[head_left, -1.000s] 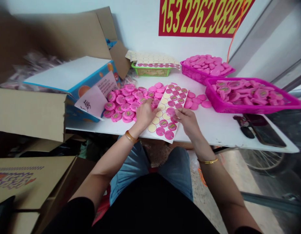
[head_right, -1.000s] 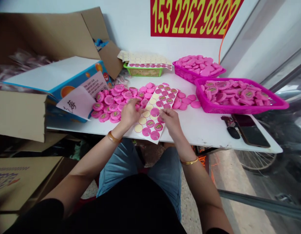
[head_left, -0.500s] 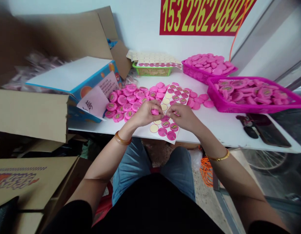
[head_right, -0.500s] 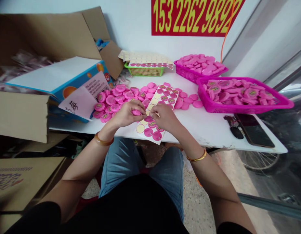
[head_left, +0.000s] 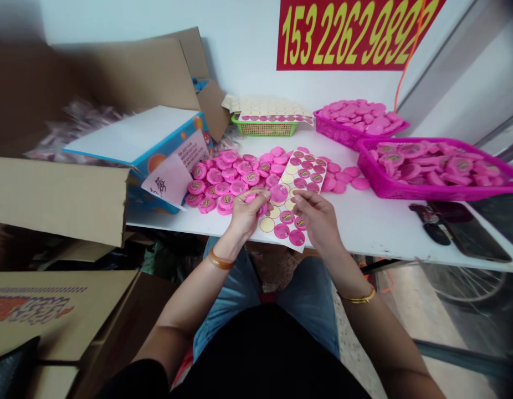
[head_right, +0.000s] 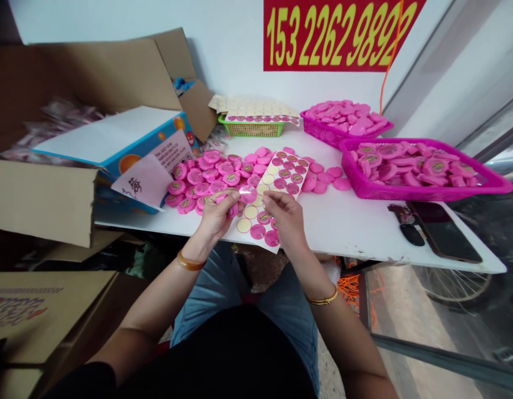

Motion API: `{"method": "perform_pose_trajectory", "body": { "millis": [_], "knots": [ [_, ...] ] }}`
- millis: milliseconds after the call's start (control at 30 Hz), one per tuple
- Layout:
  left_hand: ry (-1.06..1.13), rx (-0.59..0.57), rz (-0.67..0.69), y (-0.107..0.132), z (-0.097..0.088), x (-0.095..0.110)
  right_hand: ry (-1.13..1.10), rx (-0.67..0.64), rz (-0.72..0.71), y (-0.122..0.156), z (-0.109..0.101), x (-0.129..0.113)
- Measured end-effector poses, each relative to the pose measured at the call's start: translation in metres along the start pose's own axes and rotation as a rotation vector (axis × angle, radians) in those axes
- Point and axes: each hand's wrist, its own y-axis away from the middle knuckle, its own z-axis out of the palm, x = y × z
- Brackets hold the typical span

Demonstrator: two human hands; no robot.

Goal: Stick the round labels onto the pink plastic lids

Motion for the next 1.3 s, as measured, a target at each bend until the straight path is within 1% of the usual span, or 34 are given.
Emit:
{"method": "perform_pose_trajectory", "body": {
  "millis": [67,200,433,567,667,767,833,867,933,1000,1067,1133,1233,1300],
  "knots": [
    [0.013,0.024,0.003,0.004,0.005,0.001,-0.088,0.013,0.061,0.002,0.007,0.004],
    [0.015,0.063,0.004,0.009,0.011,0.001,-0.162,0.052,0.09,0.001,0.017,0.009],
    [0.002,0.09,0.034,0.01,0.009,-0.005,-0.146,0.041,0.119,-0.004,0.018,0.011],
    [-0.014,0.105,0.039,0.012,0.01,-0.007,-0.113,0.043,0.105,-0.008,0.018,0.011],
    [-0.052,0.106,-0.036,0.013,0.008,-0.008,-0.074,0.058,0.077,-0.01,0.018,0.009],
    [-0.051,0.188,-0.123,0.009,0.0,-0.006,-0.058,0.058,0.083,-0.013,0.017,0.005],
    [0.047,0.252,-0.172,0.005,-0.01,0.0,-0.074,0.042,0.109,-0.015,0.015,0.001],
    [0.123,0.259,-0.208,0.003,-0.016,0.004,-0.082,0.027,0.129,-0.015,0.014,-0.001],
    [0.278,0.223,-0.293,0.001,-0.027,0.014,-0.092,-0.016,0.183,-0.017,0.012,-0.004],
    [0.363,0.171,-0.358,0.001,-0.037,0.024,-0.093,-0.057,0.232,-0.018,0.01,-0.007],
    [0.362,0.126,-0.391,0.002,-0.044,0.032,-0.093,-0.076,0.256,-0.019,0.009,-0.01],
    [0.325,0.08,-0.392,0.004,-0.05,0.036,-0.091,-0.081,0.27,-0.02,0.01,-0.012],
    [0.272,0.021,-0.369,0.004,-0.057,0.035,-0.091,-0.091,0.297,-0.021,0.01,-0.014],
    [0.24,-0.004,-0.4,0.004,-0.06,0.032,-0.093,-0.1,0.311,-0.021,0.011,-0.016]
  ]
}}
